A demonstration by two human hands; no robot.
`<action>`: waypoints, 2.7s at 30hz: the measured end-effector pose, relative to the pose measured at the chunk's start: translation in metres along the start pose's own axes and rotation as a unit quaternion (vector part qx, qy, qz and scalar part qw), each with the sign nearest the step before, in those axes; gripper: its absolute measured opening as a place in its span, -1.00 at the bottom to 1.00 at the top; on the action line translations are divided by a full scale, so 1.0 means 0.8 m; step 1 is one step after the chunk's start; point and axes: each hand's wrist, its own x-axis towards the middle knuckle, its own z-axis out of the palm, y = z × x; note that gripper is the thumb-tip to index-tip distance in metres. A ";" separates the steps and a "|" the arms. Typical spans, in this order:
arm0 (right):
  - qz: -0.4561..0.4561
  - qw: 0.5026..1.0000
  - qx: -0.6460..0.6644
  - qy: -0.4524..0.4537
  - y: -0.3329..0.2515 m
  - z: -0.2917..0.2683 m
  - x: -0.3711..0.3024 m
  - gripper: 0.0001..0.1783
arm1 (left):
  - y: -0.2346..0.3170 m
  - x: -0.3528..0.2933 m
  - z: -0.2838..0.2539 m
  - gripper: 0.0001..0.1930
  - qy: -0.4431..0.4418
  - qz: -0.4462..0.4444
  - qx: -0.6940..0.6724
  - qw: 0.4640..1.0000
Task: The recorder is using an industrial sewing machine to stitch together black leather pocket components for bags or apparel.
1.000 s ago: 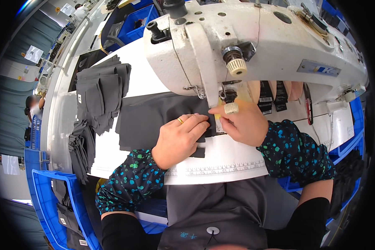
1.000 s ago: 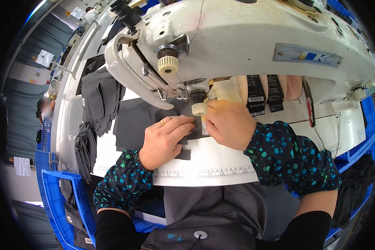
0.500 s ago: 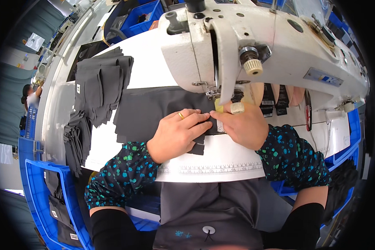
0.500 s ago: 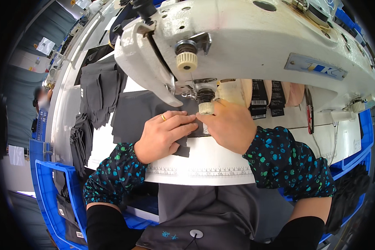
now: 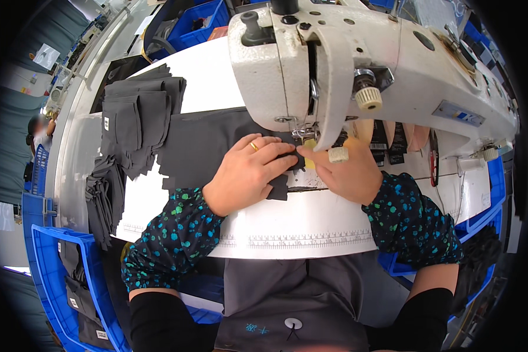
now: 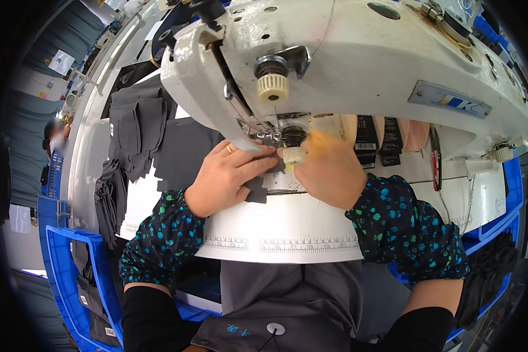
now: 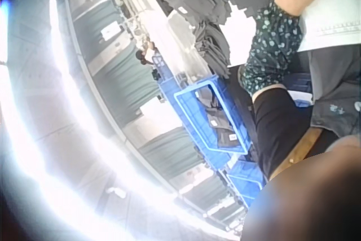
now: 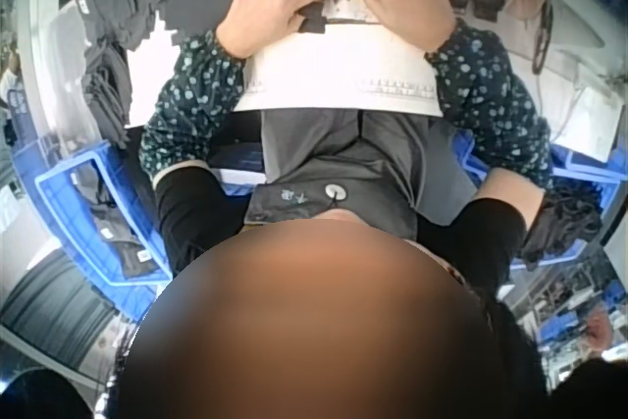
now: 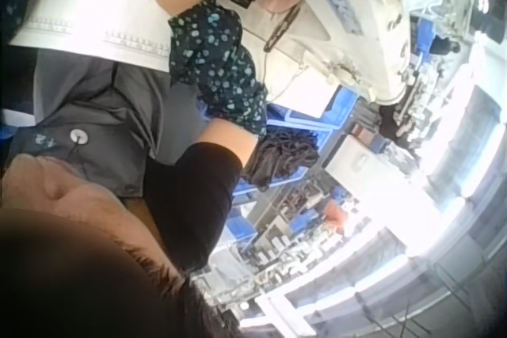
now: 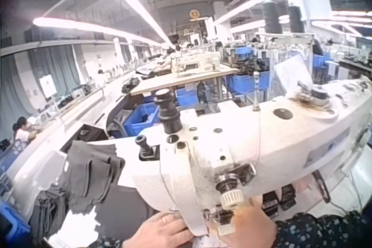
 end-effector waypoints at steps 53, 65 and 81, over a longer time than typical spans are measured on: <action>-0.173 0.974 0.147 -0.001 -0.017 -0.005 0.001 -0.78 | 0.049 -0.037 -0.032 0.10 -0.156 -0.216 0.124 0.956; -0.196 0.973 0.119 0.017 -0.023 -0.002 0.000 -0.81 | -0.033 0.023 -0.047 -0.62 -0.133 -0.208 -0.038 0.968; -0.262 0.965 0.021 0.022 -0.036 0.003 -0.008 -0.70 | -0.029 0.025 -0.005 -0.76 -0.051 -0.218 -0.187 0.957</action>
